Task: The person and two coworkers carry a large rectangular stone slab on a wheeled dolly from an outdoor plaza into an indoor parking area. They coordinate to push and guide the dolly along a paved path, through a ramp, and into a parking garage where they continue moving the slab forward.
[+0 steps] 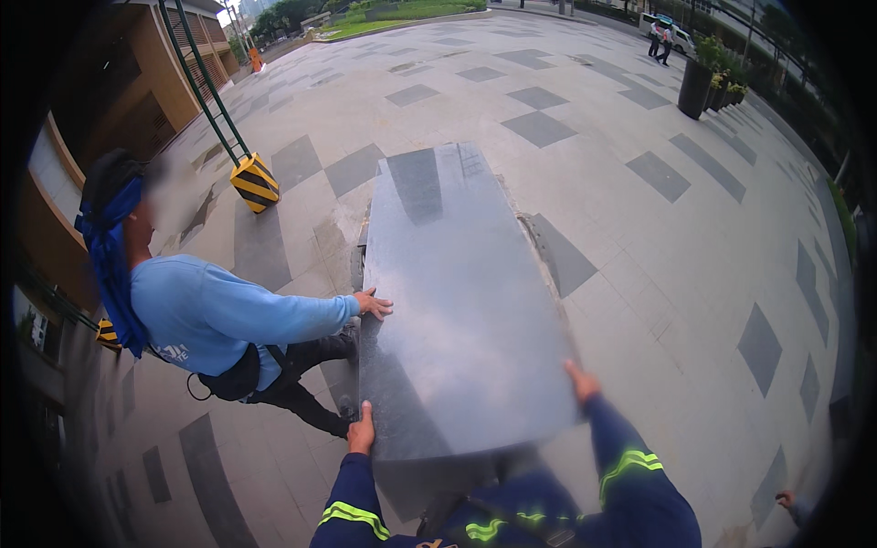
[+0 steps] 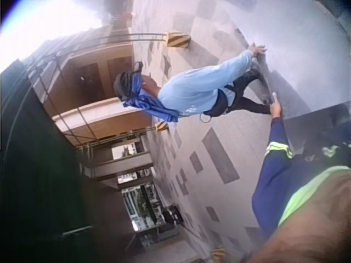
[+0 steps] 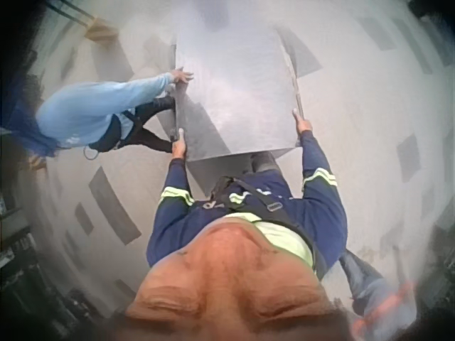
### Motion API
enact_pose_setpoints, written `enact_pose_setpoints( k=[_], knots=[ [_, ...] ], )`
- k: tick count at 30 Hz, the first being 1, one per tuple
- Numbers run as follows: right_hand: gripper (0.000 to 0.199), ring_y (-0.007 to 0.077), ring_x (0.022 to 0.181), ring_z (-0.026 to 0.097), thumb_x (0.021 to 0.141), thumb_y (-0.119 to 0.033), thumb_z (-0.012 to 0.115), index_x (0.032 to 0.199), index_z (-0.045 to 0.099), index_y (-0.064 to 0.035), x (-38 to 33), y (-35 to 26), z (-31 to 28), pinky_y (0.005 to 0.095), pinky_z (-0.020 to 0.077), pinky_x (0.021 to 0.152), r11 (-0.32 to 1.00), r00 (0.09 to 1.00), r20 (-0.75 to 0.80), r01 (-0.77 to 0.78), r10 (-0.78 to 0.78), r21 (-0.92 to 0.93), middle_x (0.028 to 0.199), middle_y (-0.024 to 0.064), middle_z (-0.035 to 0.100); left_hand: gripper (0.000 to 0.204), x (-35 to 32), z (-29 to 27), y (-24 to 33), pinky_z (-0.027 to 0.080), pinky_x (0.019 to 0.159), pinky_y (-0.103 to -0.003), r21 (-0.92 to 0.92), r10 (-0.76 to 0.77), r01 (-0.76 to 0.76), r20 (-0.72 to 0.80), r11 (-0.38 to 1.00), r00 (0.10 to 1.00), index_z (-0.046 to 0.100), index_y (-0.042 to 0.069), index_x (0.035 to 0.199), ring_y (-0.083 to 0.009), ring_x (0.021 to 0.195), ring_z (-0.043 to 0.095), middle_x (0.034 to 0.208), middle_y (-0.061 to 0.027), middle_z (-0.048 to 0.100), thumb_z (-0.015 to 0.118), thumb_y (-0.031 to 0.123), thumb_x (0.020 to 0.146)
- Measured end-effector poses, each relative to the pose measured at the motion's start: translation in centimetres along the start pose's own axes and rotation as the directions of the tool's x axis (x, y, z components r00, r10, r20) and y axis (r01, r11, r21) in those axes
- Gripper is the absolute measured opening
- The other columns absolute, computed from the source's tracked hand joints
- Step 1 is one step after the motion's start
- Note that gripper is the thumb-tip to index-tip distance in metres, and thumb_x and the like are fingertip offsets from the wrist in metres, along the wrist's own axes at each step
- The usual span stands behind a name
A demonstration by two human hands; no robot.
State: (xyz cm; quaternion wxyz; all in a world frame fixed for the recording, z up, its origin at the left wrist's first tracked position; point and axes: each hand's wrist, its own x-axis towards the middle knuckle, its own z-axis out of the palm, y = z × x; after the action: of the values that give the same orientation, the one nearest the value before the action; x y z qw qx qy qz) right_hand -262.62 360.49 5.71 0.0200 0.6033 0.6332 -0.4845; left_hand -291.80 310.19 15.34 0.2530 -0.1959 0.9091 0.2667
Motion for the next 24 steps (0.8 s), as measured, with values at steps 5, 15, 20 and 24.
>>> enact_pose_setpoints(
  k=[5,15,20,24],
  knots=[
    [0.125,0.0444,0.129,0.055,0.069,-0.089,0.059,0.128,0.055,0.0206,9.7,-10.7,1.3,0.0435,0.0409,0.109,0.992,0.992,-0.056,0.110,-0.114,-0.067,0.132,0.0373,0.057,0.111,7.3,-0.2,13.1,0.033,0.116,-0.044,0.016,0.017,-0.017,-0.001,1.000,1.000,0.056,-0.016,0.131,-0.0437,0.138,0.045,0.140,-0.0362,0.051,0.037,0.084,0.087],
    [0.125,0.0432,0.136,0.048,0.069,-0.088,0.060,0.137,0.050,0.0170,30.5,-33.7,8.4,0.0430,0.0361,0.115,0.988,0.990,-0.026,0.138,-0.140,-0.073,0.142,0.0360,0.050,0.110,24.8,0.7,35.0,0.035,0.114,-0.046,-0.045,-0.029,0.029,-0.014,0.999,0.999,0.059,-0.016,0.128,-0.0450,0.135,0.048,0.137,-0.0366,0.053,0.040,0.084,0.086],
    [0.126,0.0426,0.138,0.047,0.070,-0.088,0.059,0.139,0.048,0.0163,34.9,-48.7,12.1,0.0427,0.0347,0.116,0.991,0.996,0.036,0.088,-0.085,-0.097,0.144,0.0358,0.048,0.113,35.3,-1.9,44.3,0.036,0.114,-0.045,-0.043,-0.023,0.020,-0.070,0.999,0.997,0.055,-0.021,0.128,-0.0446,0.136,0.048,0.137,-0.0381,0.053,0.041,0.083,0.087],
    [0.126,0.0428,0.135,0.050,0.069,-0.089,0.060,0.136,0.050,0.0175,40.9,-59.0,14.5,0.0428,0.0370,0.114,0.997,0.995,0.058,0.078,-0.077,-0.023,0.140,0.0363,0.051,0.112,42.3,-2.6,53.5,0.038,0.112,-0.046,-0.024,-0.018,0.016,-0.091,1.000,0.996,0.058,-0.021,0.124,-0.0466,0.133,0.050,0.133,-0.0395,0.055,0.041,0.084,0.087]
  ],
)
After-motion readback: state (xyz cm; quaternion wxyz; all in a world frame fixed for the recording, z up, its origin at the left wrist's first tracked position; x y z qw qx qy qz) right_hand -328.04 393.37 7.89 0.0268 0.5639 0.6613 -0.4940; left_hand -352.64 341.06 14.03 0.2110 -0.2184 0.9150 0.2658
